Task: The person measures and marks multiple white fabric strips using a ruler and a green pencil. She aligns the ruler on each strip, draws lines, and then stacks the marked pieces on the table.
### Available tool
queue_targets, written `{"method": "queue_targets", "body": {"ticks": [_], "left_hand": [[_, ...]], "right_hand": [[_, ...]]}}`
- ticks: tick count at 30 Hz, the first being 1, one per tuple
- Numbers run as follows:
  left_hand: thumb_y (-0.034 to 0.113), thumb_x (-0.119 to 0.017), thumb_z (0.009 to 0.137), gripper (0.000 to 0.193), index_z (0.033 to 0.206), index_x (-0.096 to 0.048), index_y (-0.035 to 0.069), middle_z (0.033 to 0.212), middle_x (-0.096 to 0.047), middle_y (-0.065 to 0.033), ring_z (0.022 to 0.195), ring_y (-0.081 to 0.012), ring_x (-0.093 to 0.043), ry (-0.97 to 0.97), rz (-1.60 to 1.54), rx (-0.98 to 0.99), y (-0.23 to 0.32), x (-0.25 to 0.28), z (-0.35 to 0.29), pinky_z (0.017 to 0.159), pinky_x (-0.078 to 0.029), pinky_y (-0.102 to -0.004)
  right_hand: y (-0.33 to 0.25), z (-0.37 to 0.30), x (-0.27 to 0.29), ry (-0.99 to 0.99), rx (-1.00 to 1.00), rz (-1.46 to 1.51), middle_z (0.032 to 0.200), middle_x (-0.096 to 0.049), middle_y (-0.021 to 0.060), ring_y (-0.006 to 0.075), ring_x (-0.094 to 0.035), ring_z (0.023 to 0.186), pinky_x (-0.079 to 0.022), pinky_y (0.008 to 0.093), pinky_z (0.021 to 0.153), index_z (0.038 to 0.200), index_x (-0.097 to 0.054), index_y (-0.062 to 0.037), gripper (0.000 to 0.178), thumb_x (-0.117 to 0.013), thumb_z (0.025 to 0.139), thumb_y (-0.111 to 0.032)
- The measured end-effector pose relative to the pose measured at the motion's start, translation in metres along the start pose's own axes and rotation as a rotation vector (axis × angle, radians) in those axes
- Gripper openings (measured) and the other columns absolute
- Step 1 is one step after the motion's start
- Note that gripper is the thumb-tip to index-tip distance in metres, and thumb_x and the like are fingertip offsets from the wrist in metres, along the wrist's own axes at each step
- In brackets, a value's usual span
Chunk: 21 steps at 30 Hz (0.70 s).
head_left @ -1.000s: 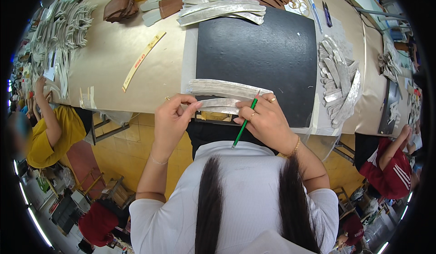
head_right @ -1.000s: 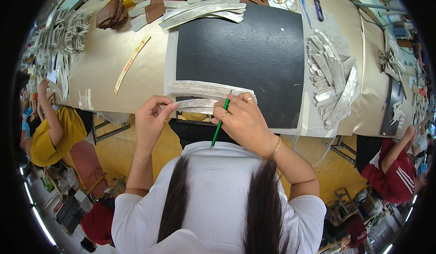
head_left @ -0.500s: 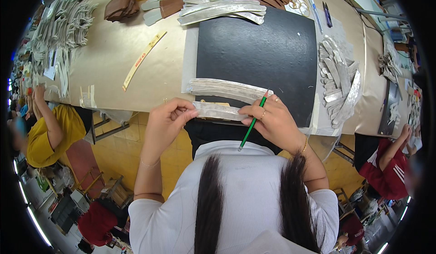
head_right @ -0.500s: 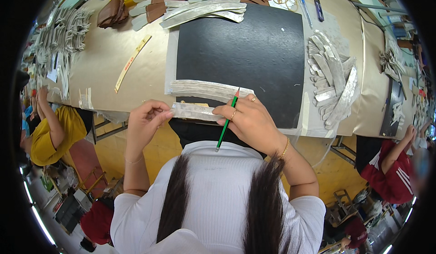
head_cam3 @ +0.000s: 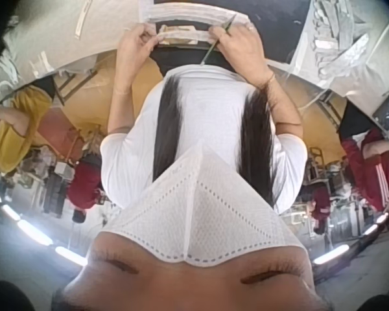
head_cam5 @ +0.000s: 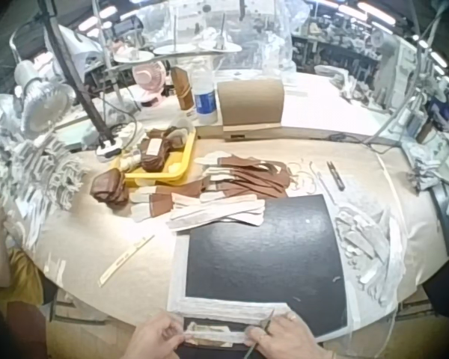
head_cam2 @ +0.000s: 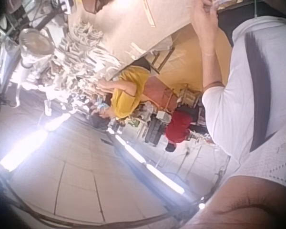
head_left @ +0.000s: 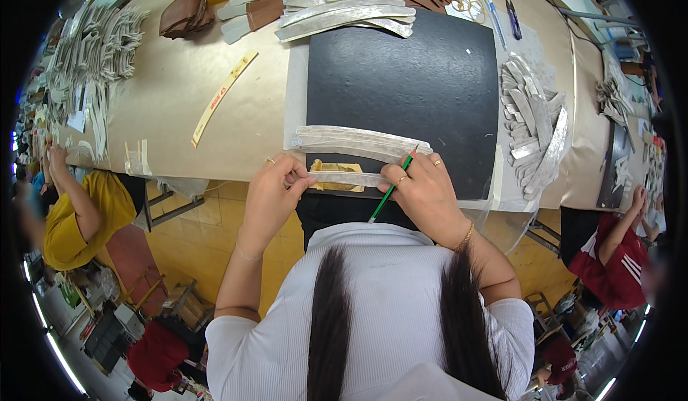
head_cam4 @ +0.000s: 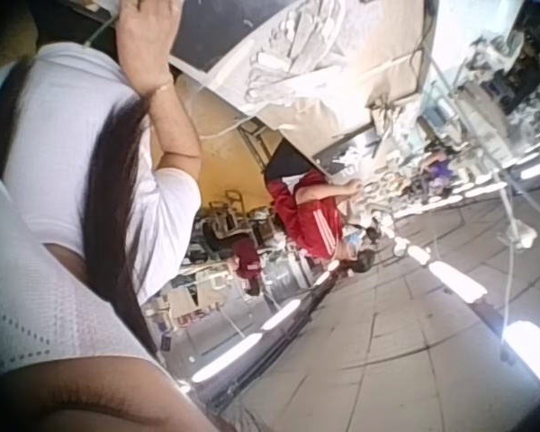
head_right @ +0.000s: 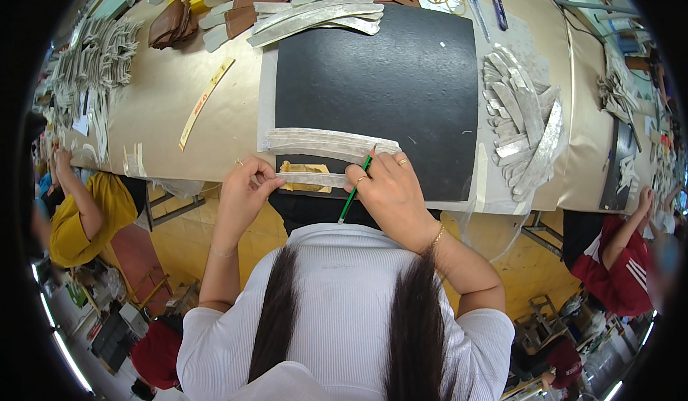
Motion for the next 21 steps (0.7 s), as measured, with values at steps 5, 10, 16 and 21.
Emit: {"method": "queue_targets", "body": {"ticks": [5,10,16,21], "left_hand": [[0.006,-0.084,0.082,0.018,0.087,-0.067,0.002,0.079,-0.063,0.0004,0.070,-0.0085,-0.054,-0.001,-0.078,0.069,-0.001,0.007,-0.001,0.061,-0.044,-0.0247],[0.010,-0.083,0.082,0.026,0.102,-0.069,0.004,0.090,-0.064,-0.0065,0.080,-0.0187,-0.059,0.035,-0.044,0.039,-0.002,0.012,0.020,0.072,-0.049,-0.0320],[0.010,-0.086,0.078,0.048,0.122,-0.069,0.005,0.102,-0.062,-0.0100,0.090,-0.0242,-0.059,-0.035,-0.023,-0.144,0.008,0.010,0.050,0.079,-0.049,-0.0317],[0.004,-0.084,0.076,0.034,0.105,-0.068,0.001,0.095,-0.060,-0.0086,0.080,-0.0213,-0.055,-0.078,0.044,-0.057,0.002,0.007,0.047,0.072,-0.046,-0.0322]], "right_hand": [[-0.001,-0.001,-0.001,0.044,0.105,0.022,0.091,-0.062,0.0062,0.0236,-0.058,0.089,-0.043,0.0389,0.085,0.092,-0.061,-0.0106,0.016,-0.074,0.083,-0.015],[0.006,0.011,0.004,0.122,0.011,0.027,0.102,-0.063,0.0066,0.0250,-0.057,0.095,-0.043,0.0404,0.083,0.098,-0.063,-0.0109,0.024,-0.078,0.079,-0.014],[0.015,0.026,0.014,0.082,-0.139,0.024,0.110,-0.064,0.0091,0.0295,-0.059,0.099,-0.044,0.0422,0.083,0.112,-0.067,-0.0112,0.042,-0.084,0.075,-0.022],[0.017,0.033,0.002,0.128,-0.095,-0.008,0.104,-0.060,0.0102,0.0274,-0.058,0.098,-0.044,0.0398,0.083,0.113,-0.067,-0.0121,0.044,-0.083,0.074,-0.021]]}}
Point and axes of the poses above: each hand's wrist, its own z-axis towards the middle knuckle, its own x-axis out of the back of the hand, y = z × x, the point moved 3 cm from there along z, towards the middle knuckle
